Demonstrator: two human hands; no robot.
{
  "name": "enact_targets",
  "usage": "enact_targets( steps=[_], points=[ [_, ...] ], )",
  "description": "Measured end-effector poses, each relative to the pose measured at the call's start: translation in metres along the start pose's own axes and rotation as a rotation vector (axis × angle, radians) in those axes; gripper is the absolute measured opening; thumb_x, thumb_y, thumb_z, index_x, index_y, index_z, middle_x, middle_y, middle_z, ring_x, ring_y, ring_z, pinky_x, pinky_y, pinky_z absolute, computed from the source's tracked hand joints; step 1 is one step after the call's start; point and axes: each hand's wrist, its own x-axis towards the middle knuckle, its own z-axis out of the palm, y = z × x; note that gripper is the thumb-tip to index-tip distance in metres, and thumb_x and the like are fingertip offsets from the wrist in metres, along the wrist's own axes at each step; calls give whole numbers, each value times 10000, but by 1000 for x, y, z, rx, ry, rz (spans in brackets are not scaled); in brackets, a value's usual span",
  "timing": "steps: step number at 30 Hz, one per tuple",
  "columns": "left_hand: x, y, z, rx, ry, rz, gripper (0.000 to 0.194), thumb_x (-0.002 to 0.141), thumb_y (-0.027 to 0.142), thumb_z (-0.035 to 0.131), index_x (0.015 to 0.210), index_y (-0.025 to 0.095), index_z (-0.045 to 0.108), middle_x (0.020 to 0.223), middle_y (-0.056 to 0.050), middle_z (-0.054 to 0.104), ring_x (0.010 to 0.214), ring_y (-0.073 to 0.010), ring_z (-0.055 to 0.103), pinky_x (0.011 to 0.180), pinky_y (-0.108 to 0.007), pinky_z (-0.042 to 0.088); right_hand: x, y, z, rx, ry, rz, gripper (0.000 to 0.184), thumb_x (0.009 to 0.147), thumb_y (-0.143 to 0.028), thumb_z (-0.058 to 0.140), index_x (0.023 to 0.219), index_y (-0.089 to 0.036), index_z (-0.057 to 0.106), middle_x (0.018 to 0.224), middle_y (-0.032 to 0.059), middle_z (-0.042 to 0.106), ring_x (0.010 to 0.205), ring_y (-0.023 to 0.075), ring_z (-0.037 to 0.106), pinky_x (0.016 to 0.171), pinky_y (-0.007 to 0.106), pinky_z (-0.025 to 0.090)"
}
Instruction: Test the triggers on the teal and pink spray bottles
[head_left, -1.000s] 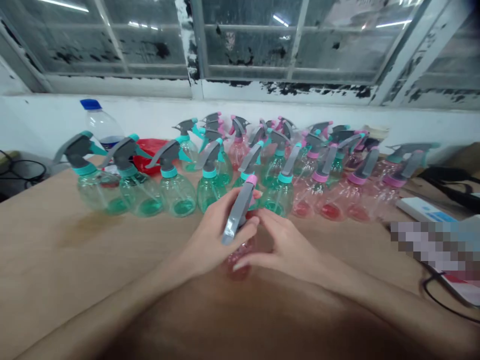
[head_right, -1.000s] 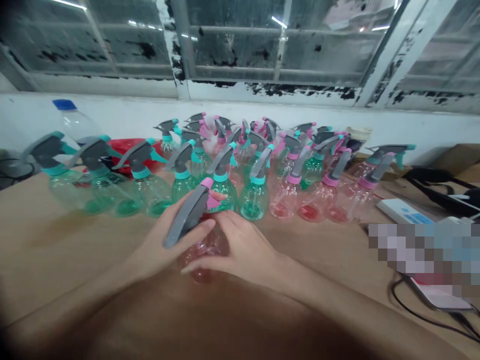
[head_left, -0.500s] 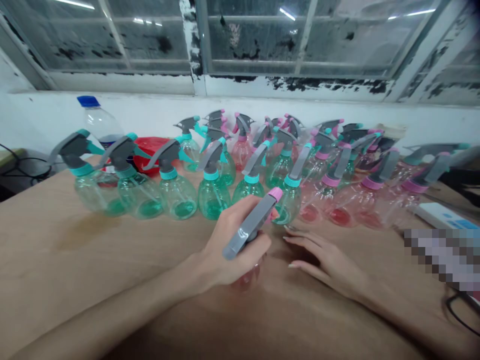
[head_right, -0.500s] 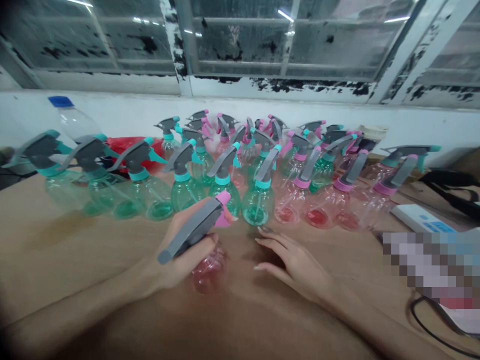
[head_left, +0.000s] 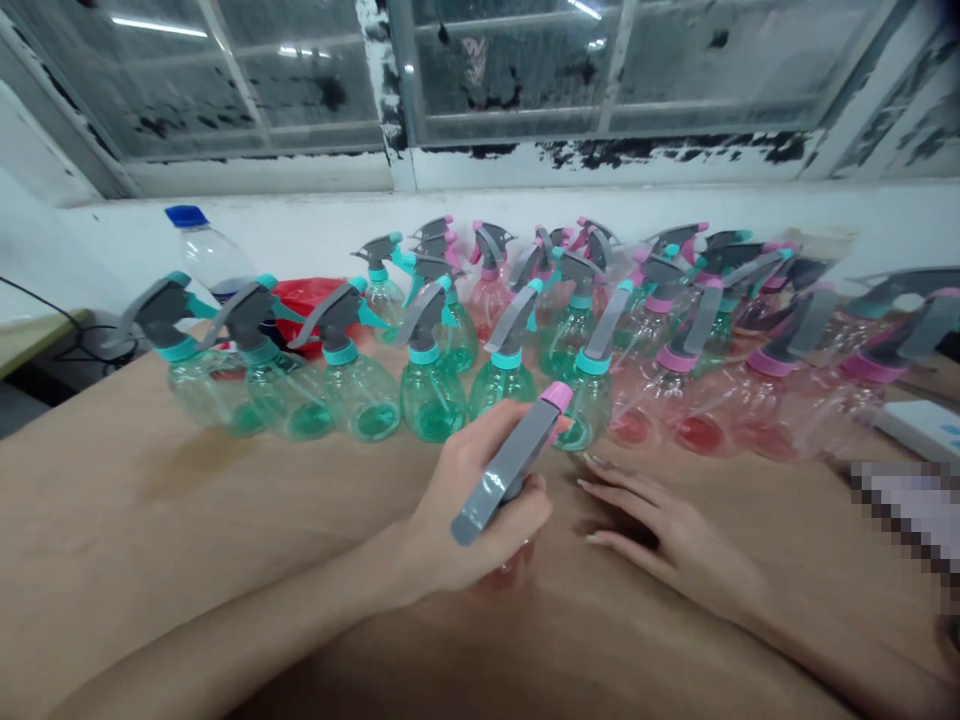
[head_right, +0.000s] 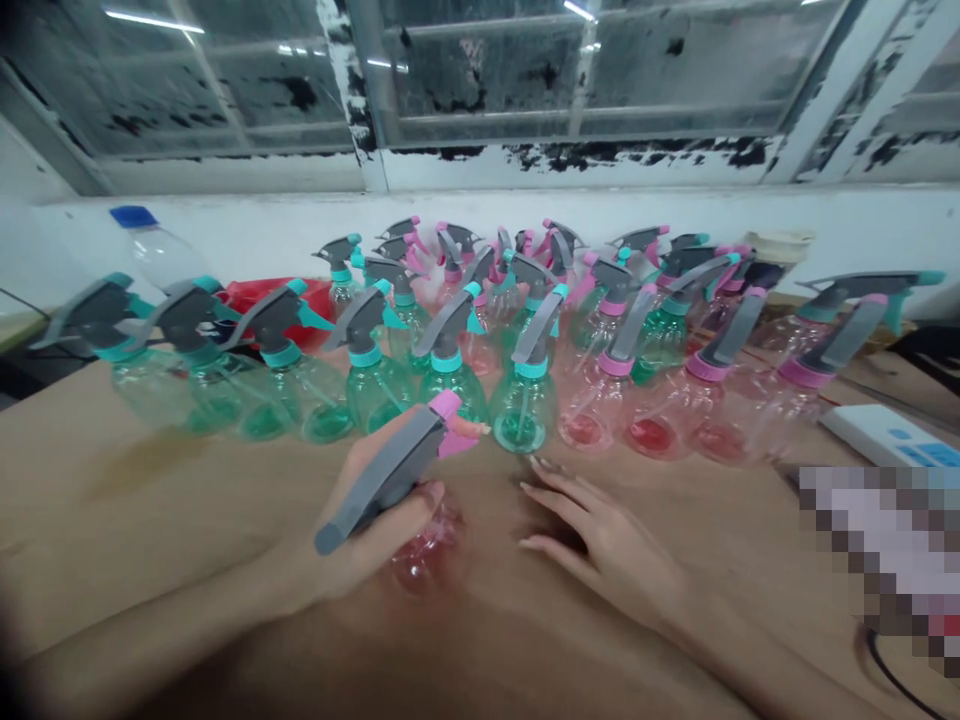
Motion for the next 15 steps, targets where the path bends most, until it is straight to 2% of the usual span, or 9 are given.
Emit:
enact_targets(
  steps=[3,7,11,15],
  points=[
    [-1,0,0,-4,4,2,327,757,178,493,1060,214,611,956,-23,657,750,-175,622,756,-337,534,-1,1,0,-1,-20,-4,461,919,-401,570,1349,-239,543,1440,105,514,1331,290,467,1070,545,432],
    [0,0,-1,34,-1,7,282,762,175,506,1024,207,605,867,-11,633,717,-167,590,712,-314,522,-1,-2,-4,2,-59,-1,459,939,-390,541,1370,-232,527,1442,92,512,1351,279,439,1091,541,408],
    [1,0,-1,17,-4,42,276,742,164,482,989,221,591,814,0,591,712,-162,557,720,-304,515,-1,-4,-5,7,-58,9,454,943,-387,539,1372,-240,524,1446,82,508,1360,270,428,1099,538,399],
    [2,0,-1,13,-12,15,274,752,190,471,989,242,599,836,-1,596,693,-158,567,702,-294,519,-2,-2,-4,5,-49,4,459,940,-387,545,1369,-224,530,1443,86,514,1361,265,429,1103,521,400]
  ],
)
